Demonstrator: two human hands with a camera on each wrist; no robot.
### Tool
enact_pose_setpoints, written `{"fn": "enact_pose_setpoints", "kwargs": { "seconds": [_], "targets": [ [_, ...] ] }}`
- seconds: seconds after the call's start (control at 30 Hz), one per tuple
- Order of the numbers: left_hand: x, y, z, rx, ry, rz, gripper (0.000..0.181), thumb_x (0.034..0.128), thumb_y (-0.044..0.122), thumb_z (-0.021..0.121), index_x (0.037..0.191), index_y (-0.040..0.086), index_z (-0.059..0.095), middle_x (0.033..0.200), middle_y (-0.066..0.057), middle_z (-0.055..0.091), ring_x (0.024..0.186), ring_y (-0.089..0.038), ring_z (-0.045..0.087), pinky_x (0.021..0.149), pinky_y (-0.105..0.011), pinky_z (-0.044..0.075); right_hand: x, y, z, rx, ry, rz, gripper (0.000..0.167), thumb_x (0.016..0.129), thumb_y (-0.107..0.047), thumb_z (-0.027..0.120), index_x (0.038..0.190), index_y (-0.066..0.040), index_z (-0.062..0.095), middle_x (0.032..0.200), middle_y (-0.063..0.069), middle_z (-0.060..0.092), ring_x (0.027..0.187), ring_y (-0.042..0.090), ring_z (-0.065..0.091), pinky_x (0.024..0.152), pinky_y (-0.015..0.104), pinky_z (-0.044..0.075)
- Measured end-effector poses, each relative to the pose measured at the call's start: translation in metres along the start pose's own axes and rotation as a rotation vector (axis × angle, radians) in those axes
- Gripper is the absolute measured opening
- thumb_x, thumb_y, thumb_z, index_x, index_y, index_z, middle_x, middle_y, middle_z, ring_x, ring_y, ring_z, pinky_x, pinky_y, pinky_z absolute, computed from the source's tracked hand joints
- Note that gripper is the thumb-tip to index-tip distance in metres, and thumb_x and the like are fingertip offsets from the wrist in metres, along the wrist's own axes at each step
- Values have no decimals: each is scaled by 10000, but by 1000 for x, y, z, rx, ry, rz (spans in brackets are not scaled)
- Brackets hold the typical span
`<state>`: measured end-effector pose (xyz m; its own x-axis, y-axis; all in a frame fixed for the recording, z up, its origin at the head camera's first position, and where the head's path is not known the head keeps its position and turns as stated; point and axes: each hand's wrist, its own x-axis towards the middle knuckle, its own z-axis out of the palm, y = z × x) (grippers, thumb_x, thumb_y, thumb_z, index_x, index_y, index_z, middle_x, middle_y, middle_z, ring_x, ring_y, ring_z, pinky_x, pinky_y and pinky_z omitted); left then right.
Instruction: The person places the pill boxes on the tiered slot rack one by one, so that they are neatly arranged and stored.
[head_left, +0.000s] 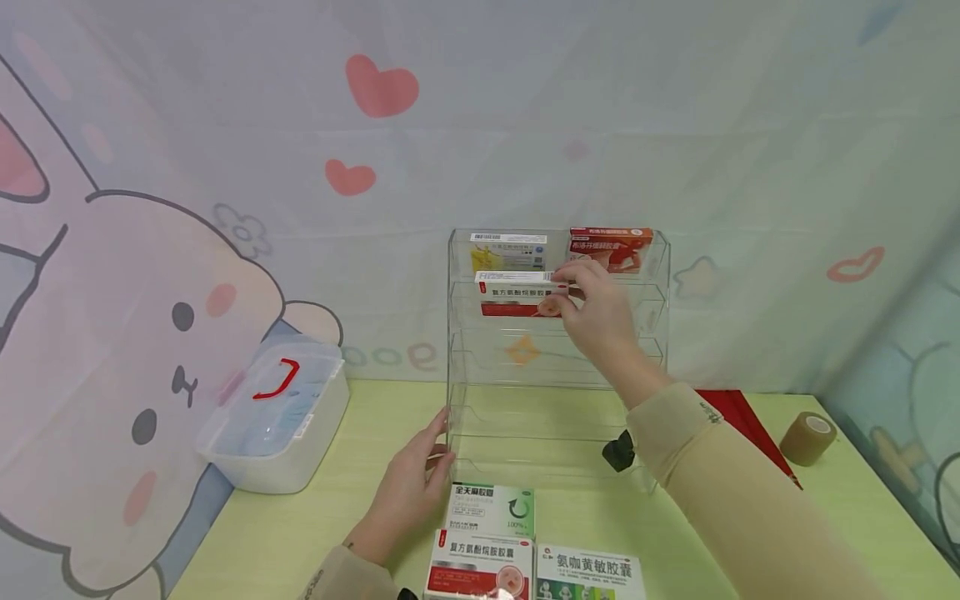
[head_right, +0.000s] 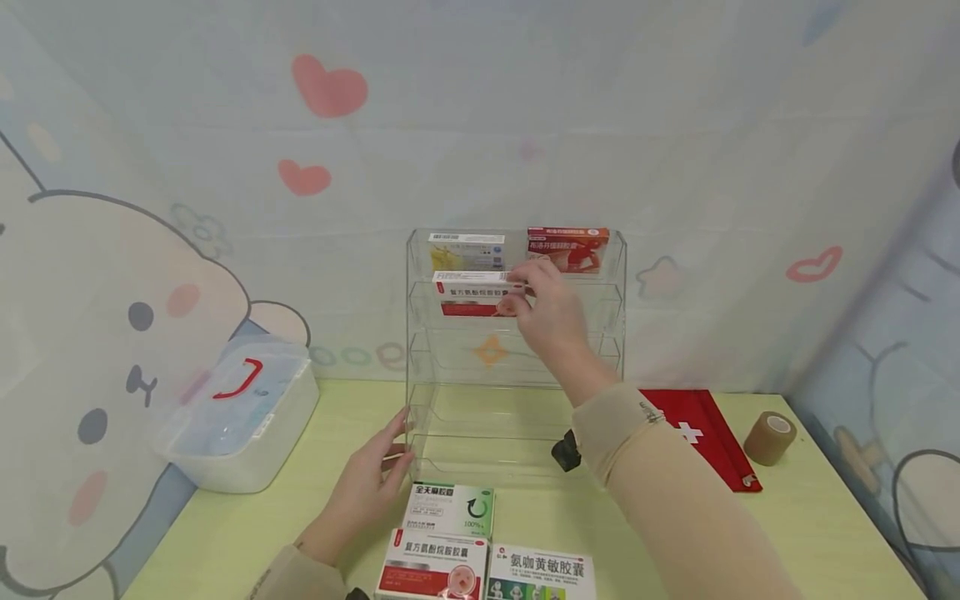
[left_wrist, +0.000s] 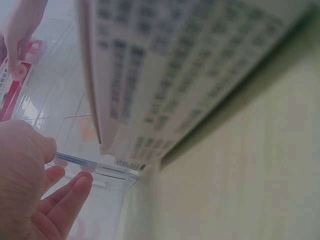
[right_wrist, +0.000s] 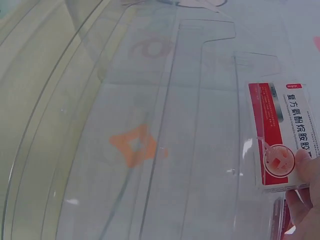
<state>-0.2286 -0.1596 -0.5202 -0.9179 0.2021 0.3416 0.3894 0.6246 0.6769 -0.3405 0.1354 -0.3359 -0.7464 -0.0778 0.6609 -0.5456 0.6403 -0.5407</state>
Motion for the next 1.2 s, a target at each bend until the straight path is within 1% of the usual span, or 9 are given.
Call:
{"fn": "enact_pose_setpoints", "kwargs": {
  "seconds": [0.17, 0.4, 0.63, 0.8, 1.0, 1.1, 1.2],
  "targets": [
    [1, -2, 0, -3, -1, 10, 742, 1092, 82, 667, 1745, 166, 323, 1573, -200, 621, 1252, -298, 767, 1039, -355, 687, -2, 0, 7, 21, -43, 41, 257, 976, -66, 830, 1212, -20, 741, 1384, 110, 694, 1332, 305, 669, 1072, 413, 681],
    [0, -4, 2, 8, 8, 28, 738, 1094, 94, 668, 1744, 167, 325, 1546, -200, 636, 1247, -295, 769, 1040, -349, 686, -4, 1, 11, 89, -44, 97, 263, 977, -13, 811, 1225, 6, 727, 1398, 137, 668, 1267, 324, 699, 1072, 410, 682],
    [0, -4, 2, 22, 26, 48, 737, 1084, 69, 677, 1735, 137, 340, 1528, -210, 646, 1224, -302, 776, 1031, -362, 691, -5, -1, 14, 120, -51, 132, 261, 998, -18, 791, 1253, -10, 735, 1397, 131, 658, 1274, 331, 705, 1088, 433, 675],
    [0, -2, 2, 28, 34, 33, 744, 1072, 63, 693, 1730, 138, 354, 1521, -185, 659, 1210, -288, 778, 1034, -373, 690, -5, -1, 13, 140, -60, 145, 260, 1009, -24, 781, 1267, -28, 750, 1406, 112, 658, 1281, 318, 703, 1107, 439, 666],
    [1, -1, 2, 26, 27, 21, 739, 1079, 78, 689, 1732, 146, 350, 1547, -186, 642, 1223, -282, 774, 1038, -363, 688, -5, 1, 13, 190, -57, 154, 253, 1005, -10, 780, 1258, -10, 761, 1418, 125, 658, 1304, 326, 697, 1122, 433, 657],
    [1, -1, 1, 12, 15, 1, 740, 1086, 93, 684, 1738, 171, 343, 1567, -178, 630, 1241, -272, 769, 1052, -353, 681, -6, 2, 13, 179, -48, 147, 252, 1007, -35, 788, 1258, -15, 771, 1442, 123, 661, 1351, 331, 669, 1177, 457, 622],
    [0, -1, 1, 3, 6, -7, 742, 1090, 96, 679, 1742, 178, 333, 1574, -180, 625, 1252, -271, 765, 1056, -350, 679, -8, 1, 12, 144, -28, 132, 264, 1003, -98, 814, 1260, -46, 781, 1457, 103, 672, 1387, 331, 645, 1230, 492, 582]
  ]
}}
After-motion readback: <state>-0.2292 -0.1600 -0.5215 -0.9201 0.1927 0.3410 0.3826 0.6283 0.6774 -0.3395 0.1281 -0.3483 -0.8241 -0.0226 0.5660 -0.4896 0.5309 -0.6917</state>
